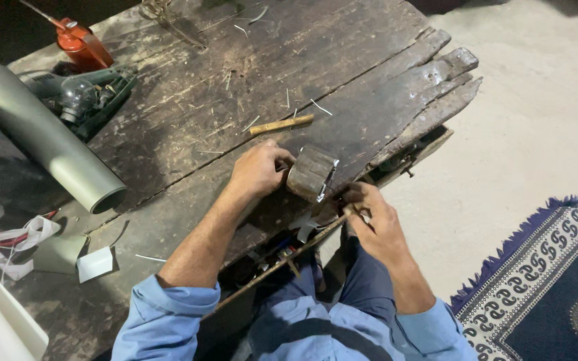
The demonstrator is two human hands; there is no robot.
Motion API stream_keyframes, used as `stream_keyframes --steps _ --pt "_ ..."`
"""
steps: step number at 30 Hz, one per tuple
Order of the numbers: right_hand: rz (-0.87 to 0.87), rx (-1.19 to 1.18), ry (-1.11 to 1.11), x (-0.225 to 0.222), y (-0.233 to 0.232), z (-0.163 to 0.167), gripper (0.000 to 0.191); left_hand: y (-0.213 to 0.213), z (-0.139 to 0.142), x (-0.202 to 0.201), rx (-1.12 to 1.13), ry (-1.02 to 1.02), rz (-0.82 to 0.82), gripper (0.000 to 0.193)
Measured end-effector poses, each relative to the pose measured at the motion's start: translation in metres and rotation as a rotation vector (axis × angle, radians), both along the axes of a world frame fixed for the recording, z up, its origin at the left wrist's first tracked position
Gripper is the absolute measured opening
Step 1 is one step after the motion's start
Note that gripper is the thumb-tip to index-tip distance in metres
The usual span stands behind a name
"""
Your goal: The person works on a cylindrical electrical component on a wooden workbench, using a thin metal wire to adjust or secure parts of the object. They repeatedly rotate and reposition the component while manipulating the wire with both hands.
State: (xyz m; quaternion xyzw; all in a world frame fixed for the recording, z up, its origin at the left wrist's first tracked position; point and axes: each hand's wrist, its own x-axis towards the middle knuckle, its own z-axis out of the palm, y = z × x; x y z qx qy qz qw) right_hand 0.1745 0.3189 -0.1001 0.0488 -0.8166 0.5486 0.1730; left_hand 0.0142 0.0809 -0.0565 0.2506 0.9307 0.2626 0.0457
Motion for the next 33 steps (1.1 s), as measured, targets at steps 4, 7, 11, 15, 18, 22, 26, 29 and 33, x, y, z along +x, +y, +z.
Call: stream_keyframes --steps 4,7,11,15,18,22,26,29,33 --pt "0.003 0.262 0.174 -0.019 -0.012 0.026 0.042 0.0 0.0 0.0 0.03 0.012 0.007 0.022" --pt "0.007 0.292 0.161 -0.026 -0.017 0.032 0.036 -0.002 -0.001 -0.003 0.021 0.01 -0.004 0.022" --pt "-0.07 0.235 0.112 -0.033 -0.023 0.026 0.026 -0.004 -0.002 -0.006 -0.003 -0.055 -0.003 0.022" --pt "-0.118 0.197 0.114 -0.04 -0.022 0.021 0.02 -0.005 -0.002 -0.007 0.023 -0.03 -0.017 0.02" --pt "-0.132 0.19 0.151 -0.041 -0.02 0.021 0.021 -0.003 -0.002 -0.006 0.015 -0.056 0.011 0.02" --pt "-0.211 0.232 0.103 -0.044 -0.019 0.022 0.026 0.0 -0.002 -0.001 0.043 -0.057 0.046 0.021" --pt "-0.263 0.132 0.034 -0.046 -0.019 0.016 0.033 0.001 -0.003 0.0 0.048 -0.062 0.047 0.021" --pt "-0.29 0.146 -0.007 -0.047 -0.017 0.011 0.035 0.001 -0.004 -0.001 0.058 -0.059 0.039 0.022" --pt "-0.291 0.178 -0.079 -0.047 -0.013 0.01 0.037 0.003 -0.003 -0.003 0.038 -0.115 0.064 0.024"
